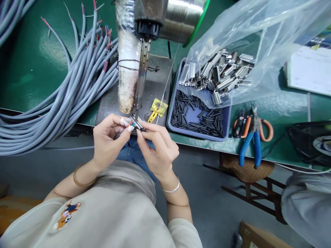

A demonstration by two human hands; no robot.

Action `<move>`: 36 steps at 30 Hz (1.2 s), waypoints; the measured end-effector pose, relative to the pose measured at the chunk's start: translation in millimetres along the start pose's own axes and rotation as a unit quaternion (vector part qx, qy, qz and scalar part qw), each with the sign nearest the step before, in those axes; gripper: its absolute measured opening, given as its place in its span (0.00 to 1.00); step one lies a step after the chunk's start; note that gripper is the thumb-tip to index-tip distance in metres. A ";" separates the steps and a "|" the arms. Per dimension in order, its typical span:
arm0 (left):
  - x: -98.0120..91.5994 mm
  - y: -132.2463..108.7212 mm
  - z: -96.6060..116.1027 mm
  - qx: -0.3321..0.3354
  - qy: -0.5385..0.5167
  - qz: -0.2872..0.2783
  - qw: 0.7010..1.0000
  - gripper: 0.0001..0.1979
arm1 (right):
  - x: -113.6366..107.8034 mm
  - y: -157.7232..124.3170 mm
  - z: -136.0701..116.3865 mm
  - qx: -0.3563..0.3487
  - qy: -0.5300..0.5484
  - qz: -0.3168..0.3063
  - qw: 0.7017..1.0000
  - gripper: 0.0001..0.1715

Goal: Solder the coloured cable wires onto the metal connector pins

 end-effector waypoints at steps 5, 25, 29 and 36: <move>2.4 1.3 -2.2 -0.002 0.011 0.003 1.000 0.07 | 3.5 1.2 3.4 0.003 -0.010 -0.005 1.000 0.11; 0.9 5.4 1.3 -0.020 0.029 -0.004 0.999 0.08 | -0.9 2.2 -6.6 -0.042 -0.038 0.004 0.998 0.12; 1.1 2.7 -3.5 -0.042 0.021 0.000 0.999 0.08 | 0.5 -1.6 -6.4 -0.064 -0.040 -0.006 0.997 0.12; 3.8 -1.0 -12.5 -0.103 -0.022 -0.036 0.994 0.09 | -11.0 -7.2 4.4 -0.027 -0.016 0.017 0.999 0.06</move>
Point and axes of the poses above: each hand's wrist, its own y-axis towards the middle knuckle, its own x-axis out of the palm, z = x × y, the point moved 8 cm from there along y, towards the middle knuckle, and after that the axes turned 13 degrees about z, right-handed, at the moved point
